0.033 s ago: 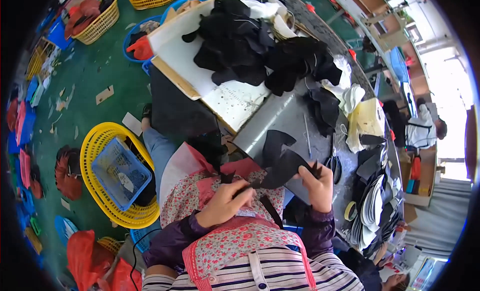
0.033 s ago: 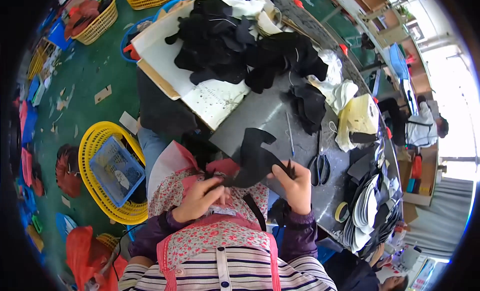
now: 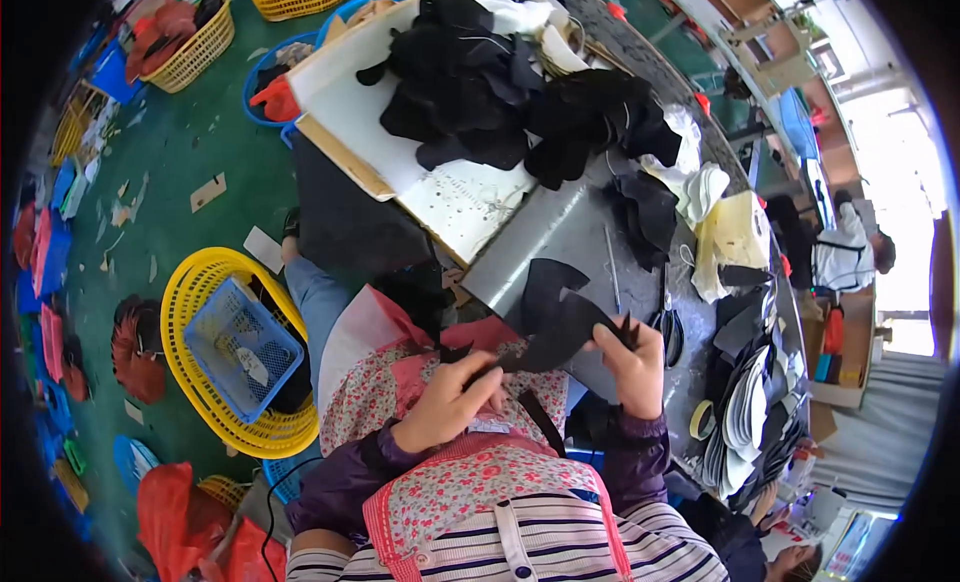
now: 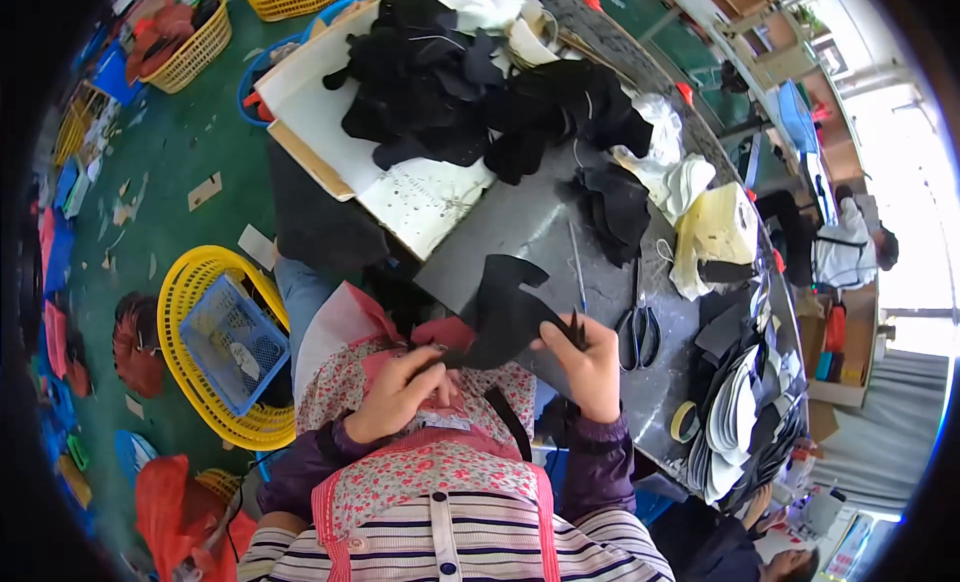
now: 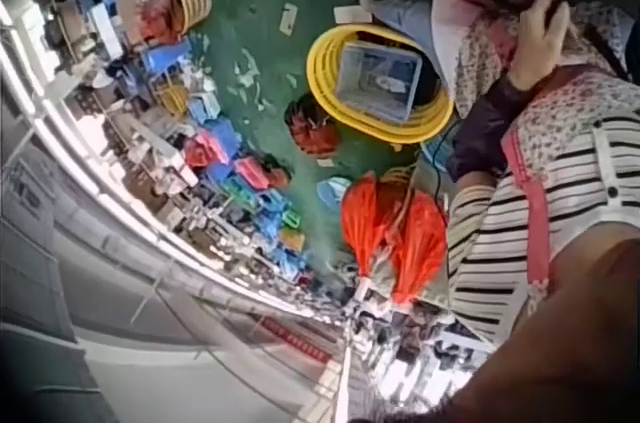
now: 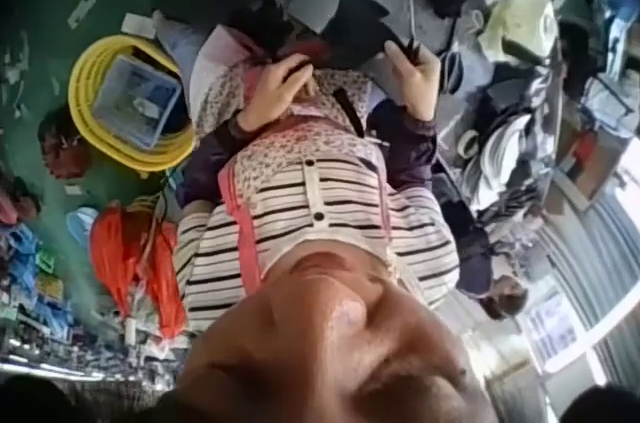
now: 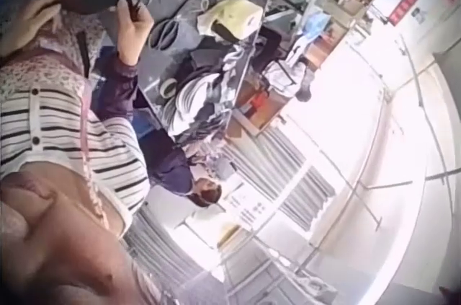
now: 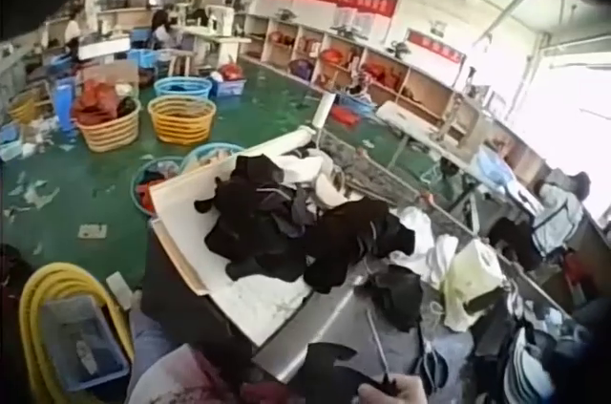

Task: The person trims the edges of black fabric pieces using shears, places them into a blue basket, and then empties that basket into a yellow one. They then pick up a bundle of fabric wrapped in plastic and resume trimming more fabric pieces.

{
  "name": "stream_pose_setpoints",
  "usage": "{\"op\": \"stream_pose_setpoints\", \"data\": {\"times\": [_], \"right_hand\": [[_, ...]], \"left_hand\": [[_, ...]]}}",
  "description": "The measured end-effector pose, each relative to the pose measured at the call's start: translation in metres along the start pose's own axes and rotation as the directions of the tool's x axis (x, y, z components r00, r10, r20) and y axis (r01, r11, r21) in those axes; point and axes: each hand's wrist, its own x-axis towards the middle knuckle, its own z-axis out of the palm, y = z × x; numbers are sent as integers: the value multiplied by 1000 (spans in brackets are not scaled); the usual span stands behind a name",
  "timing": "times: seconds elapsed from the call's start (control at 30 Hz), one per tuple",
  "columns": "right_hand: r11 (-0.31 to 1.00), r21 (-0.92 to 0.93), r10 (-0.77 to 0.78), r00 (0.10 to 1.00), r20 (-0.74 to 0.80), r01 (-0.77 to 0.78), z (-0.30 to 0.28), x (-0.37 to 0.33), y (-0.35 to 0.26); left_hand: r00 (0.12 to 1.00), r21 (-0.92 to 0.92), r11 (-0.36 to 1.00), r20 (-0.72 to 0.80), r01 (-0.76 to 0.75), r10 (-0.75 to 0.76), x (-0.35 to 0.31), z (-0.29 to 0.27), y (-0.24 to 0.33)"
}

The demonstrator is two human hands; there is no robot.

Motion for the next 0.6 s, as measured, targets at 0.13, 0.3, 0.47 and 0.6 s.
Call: {"op": "stream_pose_setpoints", "data": {"times": [0.13, 0.3, 0.47, 0.6], "right_hand": [[998, -26, -62, 998, -34, 61, 6, 35, 9], [818, -498, -337, 941, -9, 288, 12, 63, 31], [556, -745, -604, 795, -57, 369, 21, 55, 23], [991, 84, 86, 969, 233, -108, 18, 17, 2]], "left_hand": [[997, 36, 999, -79, -18, 20, 25, 6, 3], [983, 50, 998, -178, -22, 31, 49, -2, -21], [977, 36, 999, -212, -2, 9, 55, -2, -24], [973, 53, 999, -229, 3, 10, 54, 2, -13]]}}
